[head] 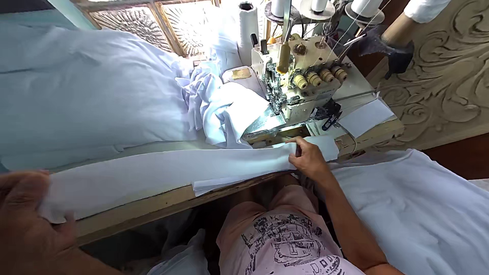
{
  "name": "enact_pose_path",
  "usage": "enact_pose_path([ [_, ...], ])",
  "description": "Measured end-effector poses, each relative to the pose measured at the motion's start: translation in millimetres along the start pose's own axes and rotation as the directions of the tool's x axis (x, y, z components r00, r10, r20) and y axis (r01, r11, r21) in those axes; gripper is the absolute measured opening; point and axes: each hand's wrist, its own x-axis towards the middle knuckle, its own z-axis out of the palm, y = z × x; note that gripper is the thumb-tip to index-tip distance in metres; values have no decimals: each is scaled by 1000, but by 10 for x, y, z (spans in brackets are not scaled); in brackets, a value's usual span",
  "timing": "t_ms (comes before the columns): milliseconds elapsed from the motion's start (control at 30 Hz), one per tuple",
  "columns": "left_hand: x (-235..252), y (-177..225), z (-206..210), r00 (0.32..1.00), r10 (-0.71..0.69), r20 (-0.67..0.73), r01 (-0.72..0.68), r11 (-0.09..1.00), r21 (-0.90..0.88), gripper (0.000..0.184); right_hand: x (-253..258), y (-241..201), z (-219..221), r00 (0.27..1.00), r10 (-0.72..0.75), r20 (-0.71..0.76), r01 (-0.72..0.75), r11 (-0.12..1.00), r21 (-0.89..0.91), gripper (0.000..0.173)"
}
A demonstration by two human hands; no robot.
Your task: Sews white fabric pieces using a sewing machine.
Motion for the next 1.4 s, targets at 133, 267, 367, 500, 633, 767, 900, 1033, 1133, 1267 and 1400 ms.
enact_pose_path([
  [133,-79,331,682,911,249,329,-238,968,-74,14,51,-23,216,994,-93,-52,78,968,-237,18],
  [267,-512,429,1906,721,147,677,-65,987,-144,13,50,59,223,986,-108,-126,85,981,-177,24],
  [367,-674,197,2485,492,-65,868,-8,997,79,26,21,90,154,988,-32,-151,31,999,-11,28],
  [500,-715,-48,2798,537,-226,813,38,969,244,18,-19,188,50,986,100,-136,-60,960,274,48],
  [633,-750,-94,2826,623,-229,748,90,971,222,12,-63,184,12,980,138,-146,-75,926,369,33],
  [767,-786,-144,2793,651,-168,740,48,982,181,15,-112,223,84,971,-104,-216,149,968,201,9],
  [900,-763,-35,2719,688,44,725,-152,985,85,5,-187,123,137,932,-255,-257,275,961,42,24],
  [1033,-657,263,2607,631,214,746,-285,958,-33,5,-253,17,173,840,-434,-327,451,892,-27,30],
  [1133,-567,460,2535,544,239,804,-297,951,-83,6,-319,-107,193,790,-515,-332,559,828,44,41],
  [1267,-465,473,2501,480,229,847,-147,973,-180,5,-356,-267,311,718,-569,-402,639,768,54,24],
  [1400,-446,377,2444,492,95,865,194,957,-216,10,-354,-327,352,708,-570,-416,659,746,100,6],
])
